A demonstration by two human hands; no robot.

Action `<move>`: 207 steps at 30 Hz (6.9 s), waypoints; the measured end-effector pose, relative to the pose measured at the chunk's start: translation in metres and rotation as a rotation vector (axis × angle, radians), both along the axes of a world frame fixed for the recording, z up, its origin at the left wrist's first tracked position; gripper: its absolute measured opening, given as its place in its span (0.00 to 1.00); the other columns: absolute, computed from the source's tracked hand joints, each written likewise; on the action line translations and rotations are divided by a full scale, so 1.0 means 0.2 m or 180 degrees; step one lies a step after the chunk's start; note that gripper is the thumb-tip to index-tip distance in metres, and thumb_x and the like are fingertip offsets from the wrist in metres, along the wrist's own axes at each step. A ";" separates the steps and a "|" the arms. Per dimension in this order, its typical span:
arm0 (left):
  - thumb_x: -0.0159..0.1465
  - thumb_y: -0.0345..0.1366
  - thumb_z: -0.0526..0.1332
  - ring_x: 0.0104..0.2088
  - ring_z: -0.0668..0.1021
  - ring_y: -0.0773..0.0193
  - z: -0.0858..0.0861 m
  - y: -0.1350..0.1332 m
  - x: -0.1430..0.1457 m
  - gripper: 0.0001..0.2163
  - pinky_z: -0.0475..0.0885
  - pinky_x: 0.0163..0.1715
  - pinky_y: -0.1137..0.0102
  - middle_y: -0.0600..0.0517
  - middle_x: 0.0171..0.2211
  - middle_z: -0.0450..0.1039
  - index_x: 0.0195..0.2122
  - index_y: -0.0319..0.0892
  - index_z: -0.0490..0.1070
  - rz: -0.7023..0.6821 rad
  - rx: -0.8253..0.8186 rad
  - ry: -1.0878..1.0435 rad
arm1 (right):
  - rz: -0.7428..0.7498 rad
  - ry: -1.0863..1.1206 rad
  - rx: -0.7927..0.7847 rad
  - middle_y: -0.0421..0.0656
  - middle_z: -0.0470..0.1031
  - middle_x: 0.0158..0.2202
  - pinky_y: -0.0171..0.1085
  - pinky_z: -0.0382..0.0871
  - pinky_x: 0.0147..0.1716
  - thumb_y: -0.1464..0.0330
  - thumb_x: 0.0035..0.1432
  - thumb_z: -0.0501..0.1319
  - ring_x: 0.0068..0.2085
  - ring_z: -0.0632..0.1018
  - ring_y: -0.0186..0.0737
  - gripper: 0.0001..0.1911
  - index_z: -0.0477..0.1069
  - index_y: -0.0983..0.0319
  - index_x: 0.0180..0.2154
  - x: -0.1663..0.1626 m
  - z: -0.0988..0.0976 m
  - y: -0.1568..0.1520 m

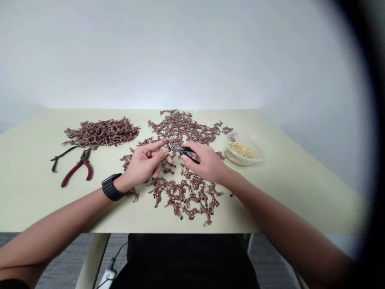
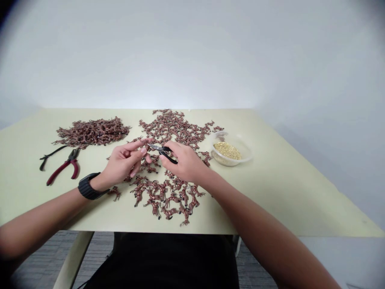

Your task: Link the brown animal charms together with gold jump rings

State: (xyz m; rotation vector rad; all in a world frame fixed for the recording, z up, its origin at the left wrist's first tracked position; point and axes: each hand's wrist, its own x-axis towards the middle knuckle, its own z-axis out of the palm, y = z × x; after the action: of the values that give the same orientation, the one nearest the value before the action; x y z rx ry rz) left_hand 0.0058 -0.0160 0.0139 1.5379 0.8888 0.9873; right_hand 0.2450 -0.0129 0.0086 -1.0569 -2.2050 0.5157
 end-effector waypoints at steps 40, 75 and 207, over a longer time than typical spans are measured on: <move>0.70 0.37 0.63 0.11 0.60 0.83 -0.02 0.05 -0.03 0.10 0.50 0.10 0.83 0.53 0.30 0.77 0.48 0.38 0.75 -0.0680 -0.1170 -0.1083 | 0.0160 -0.0033 0.0011 0.41 0.70 0.33 0.37 0.56 0.31 0.59 0.68 0.55 0.32 0.67 0.37 0.13 0.69 0.61 0.45 0.03 0.01 0.02; 0.68 0.38 0.65 0.13 0.61 0.84 -0.01 0.01 0.00 0.19 0.55 0.12 0.84 0.51 0.34 0.79 0.60 0.44 0.73 -0.0248 -0.1124 -0.1043 | -0.0381 0.0244 -0.0266 0.36 0.63 0.25 0.36 0.53 0.26 0.57 0.69 0.54 0.25 0.63 0.34 0.12 0.65 0.59 0.40 -0.09 -0.02 -0.09; 0.64 0.29 0.66 0.63 0.73 0.52 -0.08 0.17 -0.13 0.20 0.60 0.67 0.50 0.50 0.58 0.75 0.56 0.54 0.78 0.0229 0.2488 0.0944 | 0.0703 0.1826 -0.3574 0.34 0.51 0.28 0.31 0.43 0.19 0.48 0.68 0.53 0.25 0.47 0.31 0.20 0.65 0.59 0.38 -0.13 0.00 -0.12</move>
State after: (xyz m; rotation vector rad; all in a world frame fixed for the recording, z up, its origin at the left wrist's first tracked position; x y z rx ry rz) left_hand -0.0208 0.0173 -0.0030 2.3704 0.7991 1.2622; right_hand 0.2188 -0.0363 0.0084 -0.9507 -1.4339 2.0058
